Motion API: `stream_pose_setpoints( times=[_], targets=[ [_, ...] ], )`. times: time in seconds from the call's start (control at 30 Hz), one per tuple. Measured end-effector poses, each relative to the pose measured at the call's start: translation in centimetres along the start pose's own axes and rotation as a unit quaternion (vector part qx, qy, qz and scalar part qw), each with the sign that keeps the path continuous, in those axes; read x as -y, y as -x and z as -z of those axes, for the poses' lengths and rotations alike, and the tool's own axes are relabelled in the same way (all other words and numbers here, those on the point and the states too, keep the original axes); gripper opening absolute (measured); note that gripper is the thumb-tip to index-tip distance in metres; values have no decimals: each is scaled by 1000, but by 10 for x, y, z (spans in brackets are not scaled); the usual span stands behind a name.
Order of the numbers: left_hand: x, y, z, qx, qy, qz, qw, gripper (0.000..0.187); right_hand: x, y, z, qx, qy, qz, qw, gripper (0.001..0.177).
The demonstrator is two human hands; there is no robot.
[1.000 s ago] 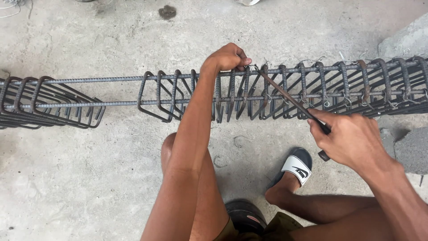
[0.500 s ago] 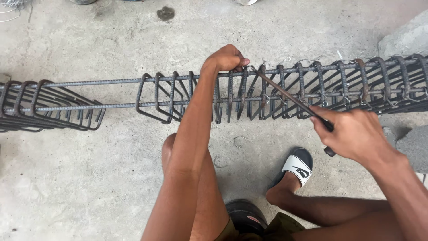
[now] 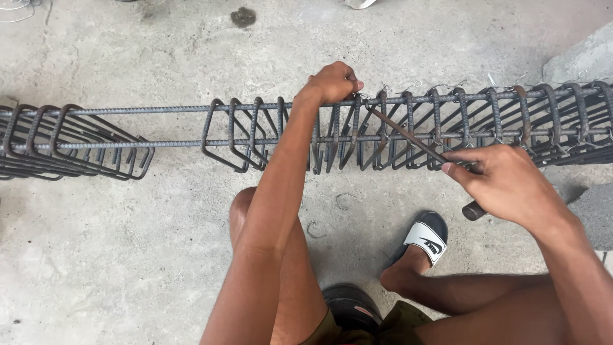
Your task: Tying rebar stirrups to longitudinal bars using wire and a hook tool
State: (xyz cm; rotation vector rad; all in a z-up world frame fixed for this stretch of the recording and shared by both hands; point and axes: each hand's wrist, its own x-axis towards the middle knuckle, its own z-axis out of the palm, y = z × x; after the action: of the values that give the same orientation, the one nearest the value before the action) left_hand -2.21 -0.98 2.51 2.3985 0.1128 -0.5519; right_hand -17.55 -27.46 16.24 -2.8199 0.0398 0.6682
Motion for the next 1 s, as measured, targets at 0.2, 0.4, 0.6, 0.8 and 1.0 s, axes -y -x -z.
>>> stream_pose_setpoints(
  times=[0.2,0.4,0.6,0.8,1.0],
  targets=[
    [-5,17,-1,-71,-61,-21,995,34,-12,1,-19,-33,-112,14,993,34],
    [-4,50,24,-129,-119,-59,983,27,-7,-1,-80,-91,-395,75,911,31],
    [24,88,43,-179,-125,-68,973,24,56,21,-119,-101,-536,18,838,32],
    [40,109,38,-186,-180,-145,955,18,56,-14,-139,-171,-492,35,853,36],
    [6,138,0,-88,-299,-252,916,47,48,-39,-168,-146,-553,86,815,31]
  ],
)
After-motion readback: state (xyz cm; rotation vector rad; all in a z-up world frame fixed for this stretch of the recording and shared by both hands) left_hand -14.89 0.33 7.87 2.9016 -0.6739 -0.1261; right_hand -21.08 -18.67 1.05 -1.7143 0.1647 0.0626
